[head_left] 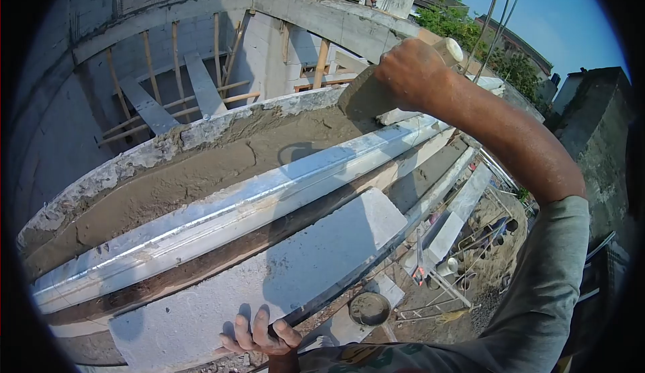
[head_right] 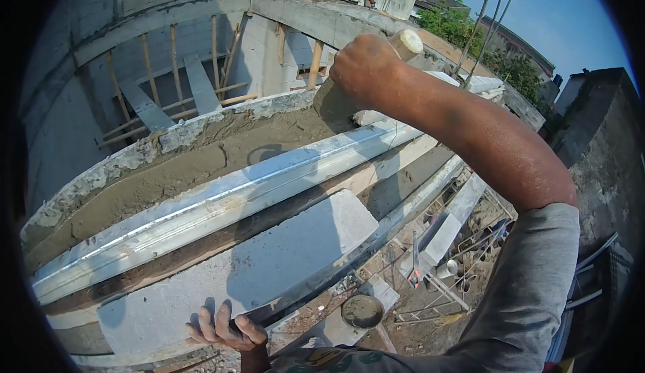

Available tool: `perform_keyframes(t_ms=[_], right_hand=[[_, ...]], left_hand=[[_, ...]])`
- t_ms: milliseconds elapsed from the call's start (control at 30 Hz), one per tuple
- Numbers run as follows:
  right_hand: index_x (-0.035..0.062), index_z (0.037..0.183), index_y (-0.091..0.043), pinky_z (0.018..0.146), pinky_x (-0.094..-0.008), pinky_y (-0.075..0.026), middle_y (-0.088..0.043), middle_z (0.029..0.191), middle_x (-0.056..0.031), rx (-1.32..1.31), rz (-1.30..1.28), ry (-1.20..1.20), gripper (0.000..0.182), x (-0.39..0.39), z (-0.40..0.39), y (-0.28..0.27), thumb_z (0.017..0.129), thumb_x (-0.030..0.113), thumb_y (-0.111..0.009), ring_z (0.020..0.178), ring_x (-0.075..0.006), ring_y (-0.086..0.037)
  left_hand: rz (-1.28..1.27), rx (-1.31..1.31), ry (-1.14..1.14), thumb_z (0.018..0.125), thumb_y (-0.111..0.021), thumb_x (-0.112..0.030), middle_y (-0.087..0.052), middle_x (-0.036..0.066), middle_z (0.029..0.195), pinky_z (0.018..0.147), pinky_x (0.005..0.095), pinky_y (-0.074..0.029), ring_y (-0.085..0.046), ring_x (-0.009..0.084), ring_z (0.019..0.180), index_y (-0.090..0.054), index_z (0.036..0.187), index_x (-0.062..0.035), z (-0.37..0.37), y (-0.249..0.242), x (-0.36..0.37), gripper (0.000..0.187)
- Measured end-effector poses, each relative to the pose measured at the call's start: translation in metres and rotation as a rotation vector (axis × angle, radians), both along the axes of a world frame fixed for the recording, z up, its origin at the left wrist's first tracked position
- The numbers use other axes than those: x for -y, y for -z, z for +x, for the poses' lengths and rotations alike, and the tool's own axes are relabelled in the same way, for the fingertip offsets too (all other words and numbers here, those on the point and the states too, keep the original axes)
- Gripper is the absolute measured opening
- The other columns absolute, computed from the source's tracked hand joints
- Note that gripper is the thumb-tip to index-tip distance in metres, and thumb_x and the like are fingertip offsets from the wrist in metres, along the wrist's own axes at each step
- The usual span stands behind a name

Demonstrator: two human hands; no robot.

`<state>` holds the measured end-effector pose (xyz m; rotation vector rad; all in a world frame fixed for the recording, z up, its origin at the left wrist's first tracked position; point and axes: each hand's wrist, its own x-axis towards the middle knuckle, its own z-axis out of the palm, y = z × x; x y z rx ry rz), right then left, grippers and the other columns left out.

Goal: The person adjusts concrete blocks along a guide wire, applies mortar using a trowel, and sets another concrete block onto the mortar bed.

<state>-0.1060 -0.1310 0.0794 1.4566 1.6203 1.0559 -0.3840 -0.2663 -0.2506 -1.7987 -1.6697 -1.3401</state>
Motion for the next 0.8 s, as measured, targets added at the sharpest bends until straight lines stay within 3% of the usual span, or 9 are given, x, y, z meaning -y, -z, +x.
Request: perform_keyframes(t_ms=[133,233,333,433,533,633,733,800], right_hand=[[0.0147,0.077,-0.072,0.066,-0.0315,-0.053,-0.070,0.081,-0.0057,0.039,-0.083,0.134,0.010,-0.007,0.012,0.011,0.073,0.021,-0.065,0.079,-0.0186,-0.068],[0.0139,0.077,-0.072,0.065,-0.0317,-0.053,-0.070,0.080,-0.0055,0.030,0.029,0.164,0.011,-0.006,0.006,0.003,0.073,0.022,-0.065,0.077,-0.0183,-0.068],[0.0111,0.067,-0.069,0.061,-0.0314,-0.051,-0.066,0.068,-0.0079,-0.026,0.128,-0.003,0.008,-0.006,0.003,0.004,0.066,0.018,-0.066,0.069,-0.0208,-0.066],[0.0122,0.076,-0.071,0.064,-0.0305,-0.052,-0.069,0.077,-0.0060,-0.016,-0.062,0.145,0.010,-0.009,0.008,0.017,0.073,0.020,-0.064,0.075,-0.0184,-0.068],[0.0110,0.065,-0.068,0.060,-0.0325,-0.051,-0.066,0.066,-0.0078,-0.034,0.033,0.024,0.010,-0.007,0.019,0.018,0.069,0.018,-0.063,0.066,-0.0212,-0.066],[0.0115,0.065,-0.068,0.060,-0.0324,-0.051,-0.066,0.066,-0.0076,0.001,0.126,0.030,0.010,-0.007,0.015,0.014,0.071,0.017,-0.062,0.065,-0.0209,-0.066],[0.0114,0.065,-0.068,0.059,-0.0320,-0.051,-0.066,0.065,-0.0077,0.047,-0.028,0.110,0.010,-0.014,0.019,0.028,0.071,0.016,-0.062,0.064,-0.0204,-0.066],[0.0109,0.064,-0.067,0.058,-0.0314,-0.050,-0.065,0.065,-0.0080,0.051,0.007,0.114,0.010,-0.014,0.016,0.023,0.071,0.015,-0.061,0.063,-0.0199,-0.066]], left_hand=[[0.184,-0.236,0.096,0.092,-0.036,-0.035,-0.043,0.009,0.127,0.108,0.0577,0.003,-0.017,0.0327,0.134,-0.055,0.105,-0.0137,-0.009,-0.015,-0.010,0.031],[0.200,-0.262,0.110,0.092,-0.036,-0.035,-0.043,0.009,0.126,0.108,0.0577,0.002,-0.018,0.0321,0.134,-0.054,0.105,-0.0137,-0.014,-0.016,-0.012,0.031],[0.206,-0.271,0.129,0.092,-0.035,-0.035,-0.043,0.009,0.126,0.108,0.0576,0.001,-0.018,0.0314,0.133,-0.054,0.105,-0.0136,-0.015,-0.020,-0.015,0.031],[0.209,-0.276,0.141,0.092,-0.035,-0.035,-0.043,0.009,0.125,0.108,0.0576,0.000,-0.019,0.0308,0.133,-0.054,0.105,-0.0136,-0.015,-0.020,-0.017,0.031],[0.212,-0.283,0.141,0.092,-0.035,-0.035,-0.043,0.009,0.124,0.108,0.0576,0.000,-0.020,0.0302,0.132,-0.053,0.105,-0.0136,-0.015,-0.021,-0.017,0.031],[0.212,-0.291,0.142,0.092,-0.034,-0.035,-0.044,0.009,0.123,0.108,0.0575,-0.001,-0.020,0.0296,0.132,-0.053,0.105,-0.0136,-0.015,-0.022,-0.019,0.031],[0.217,-0.295,0.137,0.092,-0.034,-0.034,-0.044,0.009,0.122,0.108,0.0575,-0.002,-0.021,0.0289,0.131,-0.052,0.105,-0.0136,-0.016,-0.022,-0.020,0.031],[0.217,-0.293,0.141,0.092,-0.034,-0.034,-0.044,0.009,0.121,0.108,0.0575,-0.003,-0.022,0.0285,0.131,-0.052,0.105,-0.0136,-0.016,-0.022,-0.022,0.030]])
